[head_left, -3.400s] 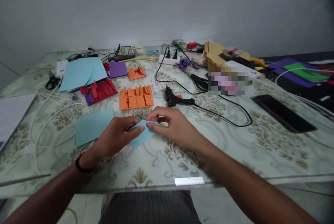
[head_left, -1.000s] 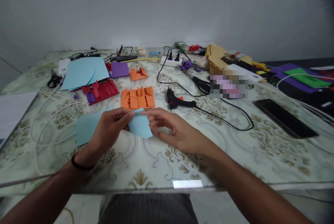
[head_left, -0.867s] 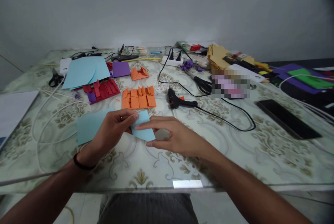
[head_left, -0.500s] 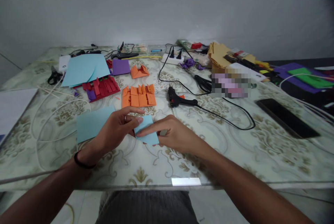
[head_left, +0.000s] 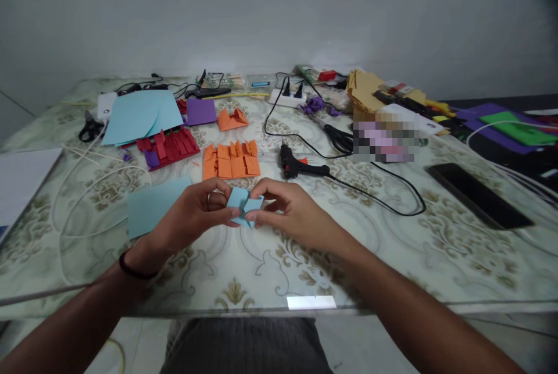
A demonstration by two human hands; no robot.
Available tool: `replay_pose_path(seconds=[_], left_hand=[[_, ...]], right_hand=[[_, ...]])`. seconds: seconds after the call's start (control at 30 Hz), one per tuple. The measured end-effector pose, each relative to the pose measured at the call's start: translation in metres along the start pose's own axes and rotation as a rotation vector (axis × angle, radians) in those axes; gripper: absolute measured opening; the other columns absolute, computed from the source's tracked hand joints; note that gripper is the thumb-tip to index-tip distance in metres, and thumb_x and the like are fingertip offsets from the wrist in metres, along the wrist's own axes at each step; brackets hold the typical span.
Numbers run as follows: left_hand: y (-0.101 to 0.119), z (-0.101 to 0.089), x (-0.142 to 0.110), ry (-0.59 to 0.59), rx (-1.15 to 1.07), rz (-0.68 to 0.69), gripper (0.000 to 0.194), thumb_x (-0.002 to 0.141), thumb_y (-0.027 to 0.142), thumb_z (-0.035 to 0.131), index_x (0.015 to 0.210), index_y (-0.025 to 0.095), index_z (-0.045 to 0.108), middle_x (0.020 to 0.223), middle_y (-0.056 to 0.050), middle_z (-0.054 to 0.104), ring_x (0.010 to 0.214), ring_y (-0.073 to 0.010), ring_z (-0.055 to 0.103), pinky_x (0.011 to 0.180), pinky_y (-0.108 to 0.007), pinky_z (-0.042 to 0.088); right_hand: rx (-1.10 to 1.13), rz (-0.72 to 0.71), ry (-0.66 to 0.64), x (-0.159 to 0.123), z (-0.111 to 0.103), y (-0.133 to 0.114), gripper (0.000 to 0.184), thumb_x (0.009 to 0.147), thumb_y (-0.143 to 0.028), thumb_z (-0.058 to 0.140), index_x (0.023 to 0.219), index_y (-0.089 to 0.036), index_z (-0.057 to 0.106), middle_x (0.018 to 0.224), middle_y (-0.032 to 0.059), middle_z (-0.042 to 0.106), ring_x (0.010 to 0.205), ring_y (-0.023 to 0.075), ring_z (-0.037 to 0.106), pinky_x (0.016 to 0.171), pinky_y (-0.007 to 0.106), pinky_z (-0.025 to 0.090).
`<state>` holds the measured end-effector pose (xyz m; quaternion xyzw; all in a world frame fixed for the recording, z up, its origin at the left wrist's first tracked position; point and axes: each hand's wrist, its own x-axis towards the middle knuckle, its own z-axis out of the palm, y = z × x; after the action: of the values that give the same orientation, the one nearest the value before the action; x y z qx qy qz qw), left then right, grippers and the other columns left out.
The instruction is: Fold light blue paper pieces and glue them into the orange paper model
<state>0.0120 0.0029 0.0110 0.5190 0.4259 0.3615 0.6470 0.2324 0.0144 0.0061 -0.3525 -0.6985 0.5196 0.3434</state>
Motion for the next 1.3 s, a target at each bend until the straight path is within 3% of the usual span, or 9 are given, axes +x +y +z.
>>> replay_pose_path(seconds=[0.13, 0.23, 0.33, 0.47, 0.6, 0.73, 0.87, 1.0, 1.3], left_hand=[[-0.0027, 0.0014, -0.0003, -0.015, 0.012, -0.042, 0.034, 0.074, 0.026, 0.087, 0.102, 0.018, 0.069, 0.078, -0.002, 0.079, 0.080, -0.0210, 0.079, 0.081, -0.039, 0.068], [-0.0032, 0.0025, -0.0011, -0.055, 0.054, -0.074, 0.023, 0.075, 0.025, 0.085, 0.093, 0.017, 0.072, 0.082, -0.003, 0.079, 0.081, -0.0208, 0.078, 0.082, -0.037, 0.066], [-0.0029, 0.0023, -0.0022, -0.046, 0.149, -0.067, 0.019, 0.078, 0.029, 0.083, 0.086, 0.017, 0.072, 0.075, -0.001, 0.074, 0.073, -0.0179, 0.074, 0.072, -0.031, 0.062], [-0.0015, 0.0013, -0.0037, -0.020, 0.407, 0.030, 0.025, 0.089, 0.041, 0.075, 0.085, 0.017, 0.073, 0.069, 0.001, 0.065, 0.059, -0.0108, 0.057, 0.051, -0.021, 0.043], [-0.0002, 0.0030, -0.0049, 0.094, 0.436, 0.149, 0.026, 0.091, 0.042, 0.073, 0.080, 0.017, 0.073, 0.069, 0.001, 0.065, 0.062, -0.0108, 0.057, 0.056, -0.021, 0.043], [0.0026, 0.0054, -0.0052, 0.210, 0.308, 0.215, 0.024, 0.090, 0.037, 0.074, 0.076, 0.017, 0.071, 0.070, 0.001, 0.068, 0.064, -0.0110, 0.058, 0.060, -0.021, 0.044], [0.0040, 0.0028, -0.0047, 0.141, 0.315, 0.167, 0.024, 0.089, 0.038, 0.073, 0.079, 0.017, 0.070, 0.067, 0.001, 0.063, 0.060, -0.0111, 0.053, 0.055, -0.022, 0.040], [0.0017, -0.0017, -0.0051, 0.063, 0.509, 0.139, 0.032, 0.091, 0.044, 0.070, 0.077, 0.017, 0.068, 0.065, 0.003, 0.052, 0.059, -0.0102, 0.043, 0.052, -0.023, 0.030], [0.0054, 0.0040, -0.0090, 0.120, 0.695, 0.287, 0.049, 0.097, 0.043, 0.059, 0.058, 0.018, 0.043, 0.058, 0.006, 0.026, 0.056, -0.0093, 0.025, 0.050, -0.025, 0.021]], right_hand=[[0.043, 0.025, 0.043, -0.0018, 0.0047, 0.0012, 0.033, 0.086, -0.026, 0.077, 0.113, -0.024, 0.060, 0.082, -0.0034, 0.062, 0.073, 0.0130, 0.060, 0.069, 0.027, 0.052], [0.051, 0.016, 0.074, -0.0018, 0.0071, -0.0001, 0.034, 0.087, -0.022, 0.074, 0.117, -0.024, 0.059, 0.076, -0.0056, 0.058, 0.071, 0.0120, 0.058, 0.070, 0.026, 0.050], [0.068, 0.010, 0.112, -0.0012, 0.0087, -0.0008, 0.031, 0.087, -0.023, 0.073, 0.115, -0.023, 0.060, 0.078, -0.0051, 0.059, 0.072, 0.0119, 0.059, 0.071, 0.026, 0.051], [0.090, 0.004, 0.109, -0.0006, 0.0099, 0.0000, 0.028, 0.087, -0.026, 0.074, 0.113, -0.023, 0.063, 0.075, -0.0048, 0.061, 0.071, 0.0128, 0.060, 0.074, 0.028, 0.052], [0.090, 0.011, 0.124, -0.0002, 0.0103, 0.0000, 0.027, 0.088, -0.035, 0.075, 0.110, -0.022, 0.067, 0.076, -0.0029, 0.064, 0.071, 0.0137, 0.061, 0.072, 0.028, 0.052], [0.080, 0.087, 0.079, 0.0003, 0.0092, -0.0011, 0.026, 0.090, -0.044, 0.072, 0.088, -0.018, 0.070, 0.076, 0.0010, 0.069, 0.070, 0.0141, 0.062, 0.067, 0.027, 0.049], [-0.009, 0.099, 0.092, -0.0004, 0.0075, -0.0034, 0.031, 0.089, -0.045, 0.074, 0.077, -0.017, 0.070, 0.070, 0.0011, 0.067, 0.064, 0.0130, 0.058, 0.061, 0.026, 0.046], [-0.142, 0.034, 0.074, -0.0022, 0.0061, -0.0064, 0.030, 0.089, -0.042, 0.074, 0.075, -0.017, 0.071, 0.067, 0.0003, 0.067, 0.062, 0.0123, 0.056, 0.059, 0.025, 0.044], [-0.093, 0.047, 0.042, -0.0025, 0.0065, -0.0071, 0.034, 0.091, -0.046, 0.072, 0.076, -0.016, 0.073, 0.068, 0.0021, 0.071, 0.064, 0.0132, 0.062, 0.061, 0.025, 0.046]])
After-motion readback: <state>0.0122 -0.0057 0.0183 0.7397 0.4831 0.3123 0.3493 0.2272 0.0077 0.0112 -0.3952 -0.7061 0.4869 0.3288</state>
